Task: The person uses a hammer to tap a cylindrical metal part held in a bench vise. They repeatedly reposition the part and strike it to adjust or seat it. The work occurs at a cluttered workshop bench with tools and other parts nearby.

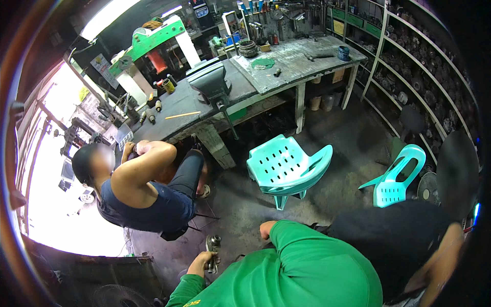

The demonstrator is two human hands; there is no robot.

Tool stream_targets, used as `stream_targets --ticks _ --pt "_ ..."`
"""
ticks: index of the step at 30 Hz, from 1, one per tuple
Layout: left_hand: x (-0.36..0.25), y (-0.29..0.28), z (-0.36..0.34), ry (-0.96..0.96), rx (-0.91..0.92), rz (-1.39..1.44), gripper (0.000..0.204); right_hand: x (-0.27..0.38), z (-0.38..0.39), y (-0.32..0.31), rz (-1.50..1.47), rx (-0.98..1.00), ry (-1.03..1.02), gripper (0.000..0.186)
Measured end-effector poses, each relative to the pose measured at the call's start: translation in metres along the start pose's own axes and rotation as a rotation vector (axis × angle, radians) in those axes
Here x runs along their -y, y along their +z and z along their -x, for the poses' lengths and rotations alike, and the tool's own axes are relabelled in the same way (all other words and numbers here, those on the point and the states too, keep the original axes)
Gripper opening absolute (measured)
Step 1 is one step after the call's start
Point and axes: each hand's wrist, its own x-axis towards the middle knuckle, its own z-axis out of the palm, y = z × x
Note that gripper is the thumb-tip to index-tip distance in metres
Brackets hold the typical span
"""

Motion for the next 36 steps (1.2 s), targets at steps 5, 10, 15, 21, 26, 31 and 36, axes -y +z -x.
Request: stream_targets --ticks 5,10,15,21,26,31,36 --pt "-0.015 -0.007 0.025 0.029 -0.209 -0.639 0.022 -0.081 -0.025 0.01 -0.523 -0.088 0.1 0.038" --pt "-0.013 0.006 0.047 -0.046 -0.224 -0.857 0.023 -0.16 0.015 0.003 -0.257 -0.227 0.245 0.056" --pt "-0.019 0.031 0.037 0.0 -0.195 -0.861 0.023 -0.212 0.127 -0.011 -0.619 -0.215 0.693 0.055" --pt "-0.046 0.053 0.008 0.002 -0.148 -0.836 0.024 -0.248 0.199 0.0 -1.07 -0.361 1.001 0.05" --pt "-0.062 0.072 -0.001 -0.038 -0.148 -0.734 0.024 -0.293 0.223 -0.006 -0.979 -0.266 0.978 0.043" --pt "-0.084 0.125 -0.014 -0.077 -0.209 -0.54 0.025 -0.367 0.235 -0.065 -0.989 -0.396 0.938 0.04" --pt "-0.079 0.224 -0.004 -0.103 -0.288 -0.287 0.025 -0.482 0.234 -0.123 -0.712 -0.585 0.789 0.049"
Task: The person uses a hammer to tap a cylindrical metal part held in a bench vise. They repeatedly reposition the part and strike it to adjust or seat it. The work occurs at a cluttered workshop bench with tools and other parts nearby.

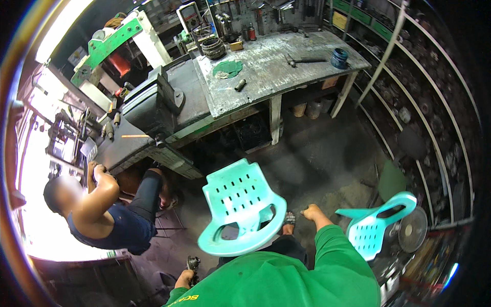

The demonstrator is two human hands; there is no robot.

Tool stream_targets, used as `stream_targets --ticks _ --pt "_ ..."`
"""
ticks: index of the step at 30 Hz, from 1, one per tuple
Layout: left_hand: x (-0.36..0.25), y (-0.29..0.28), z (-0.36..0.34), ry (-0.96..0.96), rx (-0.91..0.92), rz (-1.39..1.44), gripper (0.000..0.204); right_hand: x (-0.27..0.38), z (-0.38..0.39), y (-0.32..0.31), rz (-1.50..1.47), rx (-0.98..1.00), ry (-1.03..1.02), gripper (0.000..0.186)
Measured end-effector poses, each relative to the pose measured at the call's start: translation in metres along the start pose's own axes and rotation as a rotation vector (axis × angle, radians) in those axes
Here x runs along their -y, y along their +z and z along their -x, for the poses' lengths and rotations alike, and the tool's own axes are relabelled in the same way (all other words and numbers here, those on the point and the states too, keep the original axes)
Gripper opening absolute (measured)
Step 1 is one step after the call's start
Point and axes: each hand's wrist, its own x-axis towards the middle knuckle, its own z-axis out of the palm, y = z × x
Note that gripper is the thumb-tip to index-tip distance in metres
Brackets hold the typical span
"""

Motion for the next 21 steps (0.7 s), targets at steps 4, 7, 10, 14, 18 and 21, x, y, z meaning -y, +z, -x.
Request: stream_targets --ticks 4,7,10,14,18,21 --pt "-0.005 0.087 0.063 -0.097 -0.049 0.152 0.028 -0.04 -0.061 -0.038 -0.068 -0.272 -0.235 0.041" --pt "-0.014 0.137 0.089 -0.127 0.088 -0.098 0.028 -0.072 -0.085 -0.061 -0.228 -0.05 -0.081 0.039" --pt "-0.01 0.18 0.094 0.011 0.205 -0.355 0.034 -0.107 -0.074 -0.083 -0.077 0.066 -0.053 0.035" --pt "-0.001 0.236 0.086 0.21 0.341 -0.579 0.042 -0.144 -0.033 -0.116 -0.173 0.199 0.128 0.035" --pt "-0.006 0.292 0.103 0.17 0.29 -0.505 0.044 -0.161 -0.041 -0.163 -0.17 0.223 0.119 0.034" --pt "-0.017 0.319 0.13 0.119 0.24 -0.425 0.045 -0.163 -0.088 -0.211 -0.057 0.221 0.13 0.033"
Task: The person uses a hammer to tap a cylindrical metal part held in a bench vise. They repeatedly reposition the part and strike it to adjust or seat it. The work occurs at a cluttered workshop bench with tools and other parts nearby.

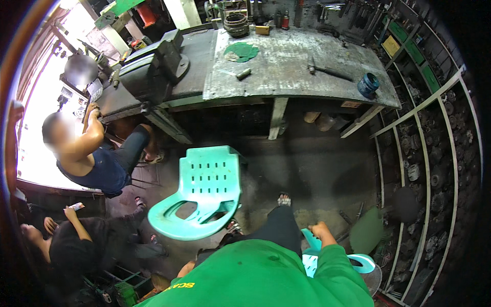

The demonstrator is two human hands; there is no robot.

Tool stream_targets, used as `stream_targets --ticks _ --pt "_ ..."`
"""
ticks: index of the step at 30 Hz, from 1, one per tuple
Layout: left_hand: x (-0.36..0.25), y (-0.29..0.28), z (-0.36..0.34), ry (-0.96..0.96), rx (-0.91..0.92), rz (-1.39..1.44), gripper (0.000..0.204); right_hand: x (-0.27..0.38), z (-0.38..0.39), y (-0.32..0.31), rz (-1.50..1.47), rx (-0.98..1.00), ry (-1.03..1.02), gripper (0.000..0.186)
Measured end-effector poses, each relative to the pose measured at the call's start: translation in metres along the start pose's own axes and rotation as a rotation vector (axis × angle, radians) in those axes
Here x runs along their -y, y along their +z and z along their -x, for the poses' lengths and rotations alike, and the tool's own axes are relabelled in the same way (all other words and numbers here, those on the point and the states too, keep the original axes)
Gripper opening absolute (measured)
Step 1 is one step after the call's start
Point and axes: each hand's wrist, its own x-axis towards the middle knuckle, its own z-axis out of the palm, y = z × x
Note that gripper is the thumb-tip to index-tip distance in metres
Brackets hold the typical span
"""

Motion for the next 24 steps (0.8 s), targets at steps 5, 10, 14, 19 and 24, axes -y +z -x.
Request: stream_targets --ticks 5,10,14,19,24 --pt "-0.076 0.048 0.025 -0.124 -0.089 0.171 0.045 0.085 -0.116 -0.105 0.147 -0.123 -0.183 0.037" --pt "-0.193 0.099 0.052 -0.208 -0.165 0.345 0.046 0.208 -0.197 -0.209 0.072 -0.1 -0.486 0.038" --pt "-0.269 0.132 0.073 -0.228 -0.211 0.464 0.047 0.285 -0.18 -0.258 0.069 -0.055 -0.736 0.037" --pt "-0.344 0.149 0.078 -0.211 -0.233 0.498 0.048 0.358 -0.113 -0.283 0.111 -0.037 -1.001 0.039" --pt "-0.386 0.147 0.062 -0.178 -0.242 0.482 0.049 0.434 -0.063 -0.3 0.17 -0.123 -1.284 0.036"
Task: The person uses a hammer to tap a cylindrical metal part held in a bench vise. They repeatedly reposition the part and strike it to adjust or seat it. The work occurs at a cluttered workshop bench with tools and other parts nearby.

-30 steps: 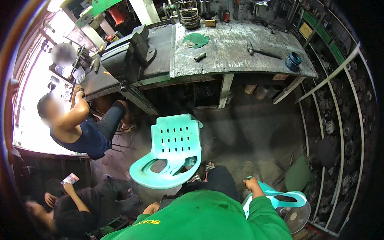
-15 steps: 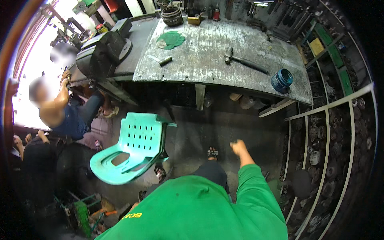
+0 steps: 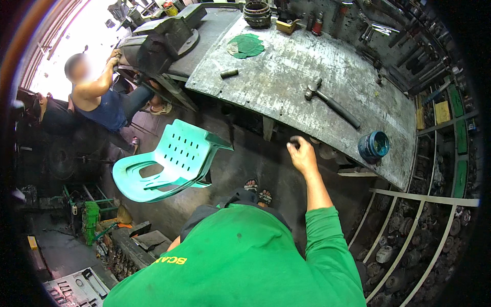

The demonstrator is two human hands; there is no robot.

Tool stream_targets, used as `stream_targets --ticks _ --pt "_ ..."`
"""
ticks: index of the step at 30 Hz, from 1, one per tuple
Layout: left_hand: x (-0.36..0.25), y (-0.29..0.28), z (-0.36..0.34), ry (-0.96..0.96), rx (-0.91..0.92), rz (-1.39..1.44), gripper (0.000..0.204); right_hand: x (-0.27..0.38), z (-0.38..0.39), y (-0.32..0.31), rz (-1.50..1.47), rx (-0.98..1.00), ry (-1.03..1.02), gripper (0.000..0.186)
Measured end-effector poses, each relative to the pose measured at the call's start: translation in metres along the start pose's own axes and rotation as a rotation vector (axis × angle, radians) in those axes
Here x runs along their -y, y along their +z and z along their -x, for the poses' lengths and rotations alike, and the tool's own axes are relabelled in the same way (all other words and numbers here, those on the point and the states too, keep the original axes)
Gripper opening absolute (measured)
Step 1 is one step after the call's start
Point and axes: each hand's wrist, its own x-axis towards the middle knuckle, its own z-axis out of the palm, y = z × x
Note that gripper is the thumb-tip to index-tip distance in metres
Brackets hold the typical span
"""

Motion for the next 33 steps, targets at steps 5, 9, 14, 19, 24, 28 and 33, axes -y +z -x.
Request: stream_targets --ticks 5,9,14,19,24,28,33 --pt "-0.037 -0.013 -0.017 0.042 -0.013 -0.047 0.051 0.024 -0.025 -0.045 0.078 -0.001 -0.003 0.037" --pt "-0.083 -0.045 -0.015 0.038 -0.072 -0.101 0.052 0.02 -0.027 -0.081 0.123 -0.032 -0.005 0.033" --pt "-0.151 -0.078 0.031 -0.007 -0.155 -0.073 0.04 0.004 -0.067 -0.111 0.193 -0.147 -0.228 0.029" --pt "-0.218 -0.097 0.101 0.139 -0.25 0.278 0.031 -0.009 -0.139 -0.112 0.532 -0.202 -0.206 0.036" --pt "-0.288 -0.122 0.17 0.323 -0.273 0.664 0.026 -0.015 -0.165 -0.108 0.626 -0.111 -0.141 0.036" --pt "-0.335 -0.148 0.205 0.636 -0.371 0.687 0.037 -0.016 -0.175 -0.109 0.644 -0.073 -0.125 0.038" --pt "-0.402 -0.19 0.171 0.739 -0.233 0.707 0.042 -0.021 -0.185 -0.107 0.669 -0.001 -0.12 0.037"
